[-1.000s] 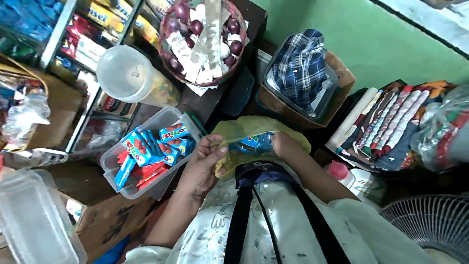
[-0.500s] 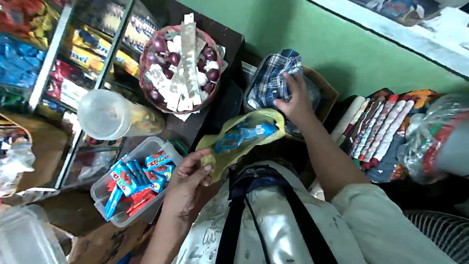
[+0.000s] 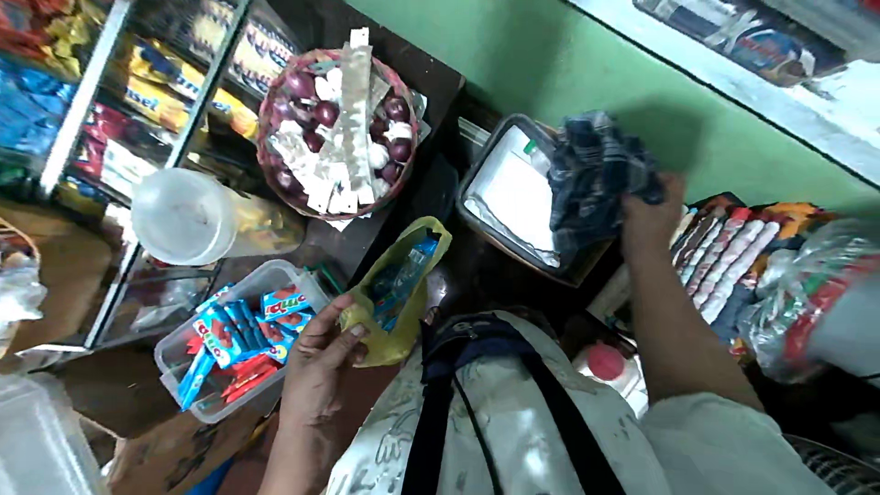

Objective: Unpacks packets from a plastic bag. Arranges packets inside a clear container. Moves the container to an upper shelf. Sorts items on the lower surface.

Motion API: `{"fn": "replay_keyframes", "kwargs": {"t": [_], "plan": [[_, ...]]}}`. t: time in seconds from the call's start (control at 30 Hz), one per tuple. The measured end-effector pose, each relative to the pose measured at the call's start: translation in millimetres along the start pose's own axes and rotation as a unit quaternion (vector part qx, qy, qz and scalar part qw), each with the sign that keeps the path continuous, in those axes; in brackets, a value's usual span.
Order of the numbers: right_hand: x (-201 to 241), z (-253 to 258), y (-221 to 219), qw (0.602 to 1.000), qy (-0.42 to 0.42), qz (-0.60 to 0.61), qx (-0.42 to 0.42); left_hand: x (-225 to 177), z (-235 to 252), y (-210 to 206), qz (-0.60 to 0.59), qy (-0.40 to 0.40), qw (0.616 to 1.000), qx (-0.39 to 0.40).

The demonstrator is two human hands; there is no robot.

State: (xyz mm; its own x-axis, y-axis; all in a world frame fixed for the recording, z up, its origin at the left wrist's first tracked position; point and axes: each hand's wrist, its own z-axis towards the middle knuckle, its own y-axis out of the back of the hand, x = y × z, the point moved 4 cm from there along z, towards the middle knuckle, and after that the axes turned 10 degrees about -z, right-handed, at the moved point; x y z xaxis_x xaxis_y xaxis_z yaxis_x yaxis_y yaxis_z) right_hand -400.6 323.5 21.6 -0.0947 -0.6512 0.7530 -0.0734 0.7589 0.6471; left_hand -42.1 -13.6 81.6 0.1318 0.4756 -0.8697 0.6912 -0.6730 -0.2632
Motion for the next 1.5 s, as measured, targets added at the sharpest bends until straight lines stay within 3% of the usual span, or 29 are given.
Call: {"fn": "replay_keyframes", "kwargs": {"t": [0.1,0.2,0.47,0.63,0.77,0.83,0.9,1.0,1.07,1.13,1.23,1.3,1.37,1.43,1.5], "plan": [[-1.0,-5.0,49.4,0.997,0.050,0.035,-0.043,-0.1,7.6,-4.6,-0.013,-0.006,1.000,-0.002],[-5.4,-7.6,68.9,0.989,0.096,0.094,-0.065,-4.8,12.5,-13.5,-0.014,-0.009,1.000,0.010],[1.9,-28.4,41.4,0.987,0.098,0.127,-0.026,-37.5,2.9,-49.1,-0.021,-0.032,0.995,0.088],[10.4,-28.7,-14.4,0.992,0.110,0.007,0.066,-63.9,-7.1,-68.4,-0.024,-0.066,0.986,0.150],[17.5,-32.7,-59.3,0.937,0.181,-0.235,0.185,-81.5,-13.3,-82.0,-0.012,-0.083,0.976,0.201],[38.7,-52.0,-68.9,0.936,0.222,-0.179,0.206,-85.9,-17.1,-86.4,-0.009,-0.085,0.970,0.229],[59.9,-69.2,-78.5,0.944,0.183,-0.019,0.275,-86.3,-20.7,-88.2,-0.005,-0.079,0.965,0.251],[91.9,-80.8,-98.8,0.917,0.120,0.162,0.343,-84.3,-25.3,-88.5,0.015,-0.067,0.957,0.282],[112.4,-87.6,-113.2,0.906,0.165,0.197,0.335,-82.8,-28.7,-89.2,0.038,-0.046,0.950,0.306],[130.0,-102.5,-125.3,0.896,0.231,0.157,0.346,-81.7,-31.0,-91.6,0.060,-0.031,0.934,0.352],[145.3,-146.8,-122.8,0.834,0.257,0.080,0.481,-89.5,-31.8,-93.0,0.141,-0.091,0.911,0.377],[152.3,-172.8,-110.1,0.761,0.243,0.077,0.596,-97.5,-28.3,-84.3,0.271,-0.174,0.887,0.331],[151.9,-193.3,-91.2,0.703,0.233,0.117,0.662,-92.6,-17.4,-73.1,0.416,-0.197,0.844,0.277],[148.9,-207.6,-79.0,0.668,0.234,0.146,0.691,-68.7,0.4,-62.1,0.442,-0.139,0.836,0.294],[147.2,-206.1,-68.0,0.674,0.246,0.137,0.682,-35.6,5.7,-54.1,0.352,-0.026,0.880,0.319]]}}
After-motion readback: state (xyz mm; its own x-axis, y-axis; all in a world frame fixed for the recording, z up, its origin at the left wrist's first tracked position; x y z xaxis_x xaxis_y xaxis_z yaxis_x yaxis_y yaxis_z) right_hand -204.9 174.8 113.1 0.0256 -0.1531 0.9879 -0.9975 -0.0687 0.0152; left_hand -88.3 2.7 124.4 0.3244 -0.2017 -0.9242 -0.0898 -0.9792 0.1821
